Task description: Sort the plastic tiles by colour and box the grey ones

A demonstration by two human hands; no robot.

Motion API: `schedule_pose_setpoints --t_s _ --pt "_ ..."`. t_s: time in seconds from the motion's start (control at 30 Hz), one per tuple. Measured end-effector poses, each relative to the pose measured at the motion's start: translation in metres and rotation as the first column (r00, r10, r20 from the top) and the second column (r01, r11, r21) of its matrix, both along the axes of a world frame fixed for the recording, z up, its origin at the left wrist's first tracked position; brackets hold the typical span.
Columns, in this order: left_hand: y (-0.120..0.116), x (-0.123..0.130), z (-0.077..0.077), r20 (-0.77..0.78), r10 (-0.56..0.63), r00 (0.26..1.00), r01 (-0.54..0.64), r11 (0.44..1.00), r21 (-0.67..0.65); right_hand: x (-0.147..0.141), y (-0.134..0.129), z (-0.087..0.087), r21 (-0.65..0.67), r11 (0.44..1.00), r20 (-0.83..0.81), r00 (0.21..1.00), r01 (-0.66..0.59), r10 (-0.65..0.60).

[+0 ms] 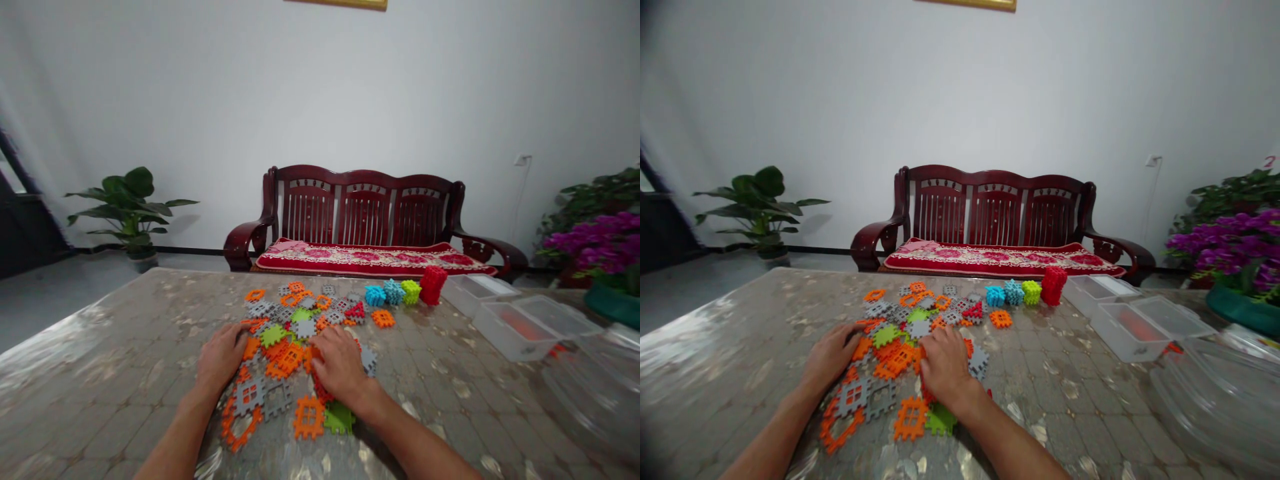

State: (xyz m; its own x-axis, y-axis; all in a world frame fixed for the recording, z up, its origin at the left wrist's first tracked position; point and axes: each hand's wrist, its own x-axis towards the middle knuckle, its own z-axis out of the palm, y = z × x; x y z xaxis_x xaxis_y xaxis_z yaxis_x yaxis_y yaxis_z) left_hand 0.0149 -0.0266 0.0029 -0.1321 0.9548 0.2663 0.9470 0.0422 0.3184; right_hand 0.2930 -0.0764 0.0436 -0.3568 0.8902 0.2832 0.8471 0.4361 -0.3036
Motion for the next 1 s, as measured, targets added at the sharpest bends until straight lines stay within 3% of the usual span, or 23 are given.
schedule_pose_setpoints --t_s 0.1,0.2,0.33,0.4,0.5,0.7,1.0 --pt "0.000 0.000 0.000 0.002 -0.003 1.000 0.003 1.000 -0.005 0.005 0.010 0.000 -0.064 0.998 -0.191 0.981 0.029 -0.040" --pt "0.000 0.000 0.002 -0.002 0.007 1.000 -0.007 1.000 -0.022 0.018 0.030 -0.002 -0.129 0.991 -0.457 0.886 0.027 -0.084" --pt "-0.001 0.000 0.002 0.008 0.006 1.000 -0.005 0.999 -0.035 0.061 0.066 -0.012 -0.226 0.966 -0.768 0.587 0.121 -0.254" --pt "-0.001 0.000 0.002 0.010 0.005 1.000 -0.005 0.999 -0.033 0.090 0.081 -0.021 -0.298 0.939 -0.830 0.439 0.172 -0.344" --pt "-0.001 0.001 0.002 -0.001 0.009 1.000 -0.009 0.999 -0.034 0.130 0.096 -0.039 -0.355 0.896 -0.850 0.307 0.267 -0.428" --pt "0.000 0.000 0.000 -0.011 0.002 1.000 -0.002 1.000 -0.028 0.172 0.106 -0.061 -0.312 0.850 -0.855 0.266 0.424 -0.446" --pt "0.002 -0.002 -0.004 0.009 -0.004 1.000 0.004 1.000 -0.027 0.184 0.113 -0.070 -0.238 0.833 -0.801 0.383 0.500 -0.459"
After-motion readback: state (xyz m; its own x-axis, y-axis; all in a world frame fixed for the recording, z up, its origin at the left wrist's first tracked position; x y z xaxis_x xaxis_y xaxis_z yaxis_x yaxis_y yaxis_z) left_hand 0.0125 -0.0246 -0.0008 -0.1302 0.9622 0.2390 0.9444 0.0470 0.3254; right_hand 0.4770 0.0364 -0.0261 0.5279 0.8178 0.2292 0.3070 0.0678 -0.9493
